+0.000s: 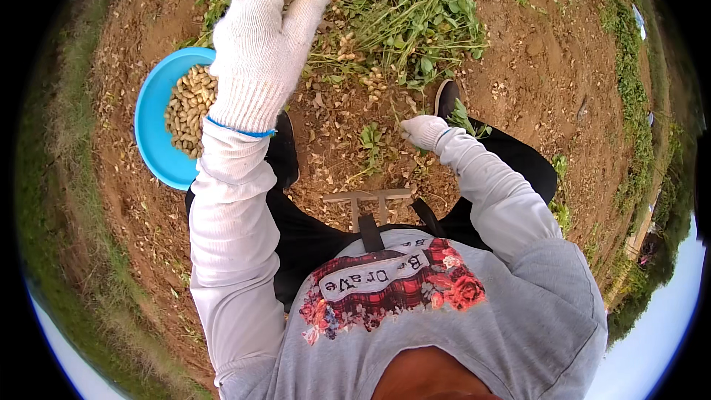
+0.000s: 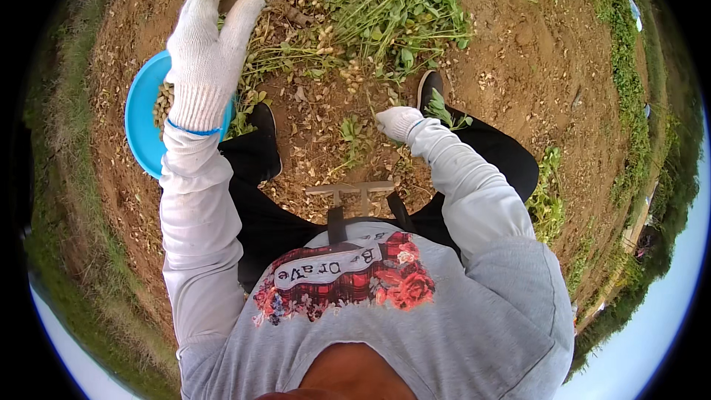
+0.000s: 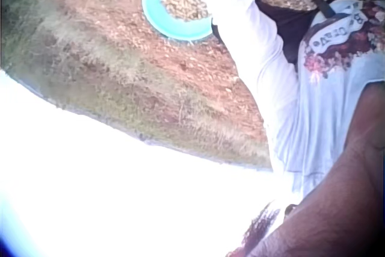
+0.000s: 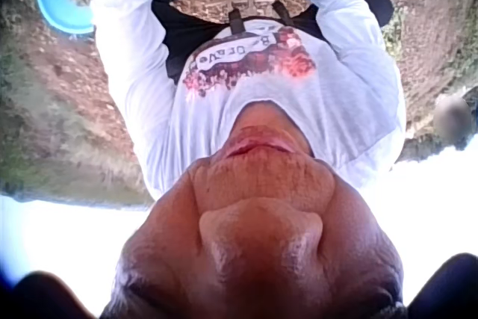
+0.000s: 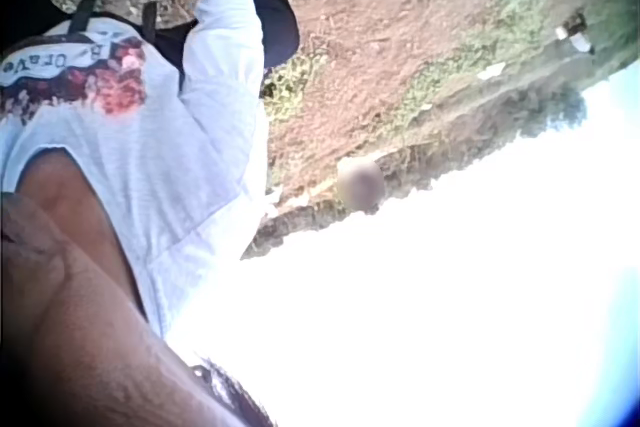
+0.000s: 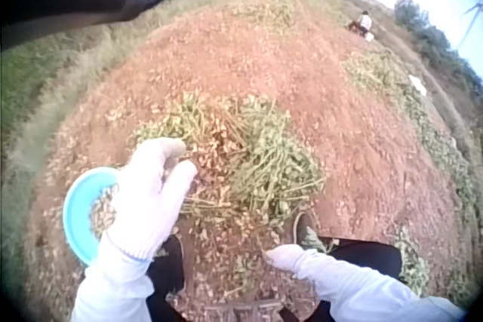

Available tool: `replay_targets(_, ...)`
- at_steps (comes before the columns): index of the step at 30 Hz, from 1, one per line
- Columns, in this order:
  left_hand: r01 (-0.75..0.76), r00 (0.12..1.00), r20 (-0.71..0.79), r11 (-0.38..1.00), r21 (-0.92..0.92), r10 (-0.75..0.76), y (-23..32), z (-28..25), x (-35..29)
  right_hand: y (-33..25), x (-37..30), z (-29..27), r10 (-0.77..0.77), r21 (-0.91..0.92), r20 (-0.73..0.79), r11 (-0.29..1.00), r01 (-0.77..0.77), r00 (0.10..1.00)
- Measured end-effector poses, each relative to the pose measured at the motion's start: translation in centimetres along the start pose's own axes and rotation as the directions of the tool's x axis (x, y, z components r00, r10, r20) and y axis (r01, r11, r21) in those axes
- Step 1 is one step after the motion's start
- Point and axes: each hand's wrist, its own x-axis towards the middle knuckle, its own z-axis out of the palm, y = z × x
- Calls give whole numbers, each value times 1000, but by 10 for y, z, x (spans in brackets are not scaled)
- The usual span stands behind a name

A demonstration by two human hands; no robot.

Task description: The person sits on the ground and repeatedly pulls peanuts from peanut plants, placing them into a blue bowl. The person handles the plants by hand and discards the stems after removing the peanuts.

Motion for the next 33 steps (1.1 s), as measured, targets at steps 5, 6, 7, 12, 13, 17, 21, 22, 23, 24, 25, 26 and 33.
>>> replay_targets(5,-6,999,34,998,56,5,6,-4,-2,27,1,-50,-58,-136,222,987,90,973)
replay_targets(6,3,999,34,999,43,-4,7,-5,-1,28,10,-75,13,-88,170,996,2,985)
replay_targets(7,13,999,36,999,31,-14,9,-5,-1,23,11,-104,39,-14,34,999,-39,999)
replay_targets(12,37,997,71,998,43,-40,6,-9,2,-20,79,-176,-35,-137,-544,989,-48,838)
replay_targets(13,31,997,74,999,34,-34,5,-10,2,-28,94,-178,-111,-244,-549,969,-32,828)
replay_targets(17,23,994,103,999,43,-27,2,-11,3,-29,162,-160,-291,-535,-538,843,-54,791)
replay_targets(21,24,988,152,999,47,-31,4,-13,1,-21,176,-154,-215,-546,-526,828,-133,823)
replay_targets(22,30,985,166,998,47,-38,5,-13,0,-22,176,-154,-157,-520,-445,847,-112,881)
replay_targets(23,35,985,170,998,51,-44,5,-11,-1,-23,174,-154,-99,-490,-357,866,-96,929)
replay_targets(24,35,985,168,998,53,-44,6,-11,0,-24,169,-158,-40,-459,-268,884,-91,962)
replay_targets(25,33,985,167,998,54,-42,7,-10,1,-21,165,-157,-72,-456,-280,887,-67,957)
replay_targets(26,26,986,161,999,44,-33,7,-9,1,-19,163,-155,-37,-415,-262,907,-78,964)
replay_targets(33,30,985,171,999,33,-35,9,-3,-2,24,64,-171,14,176,-376,983,57,927)
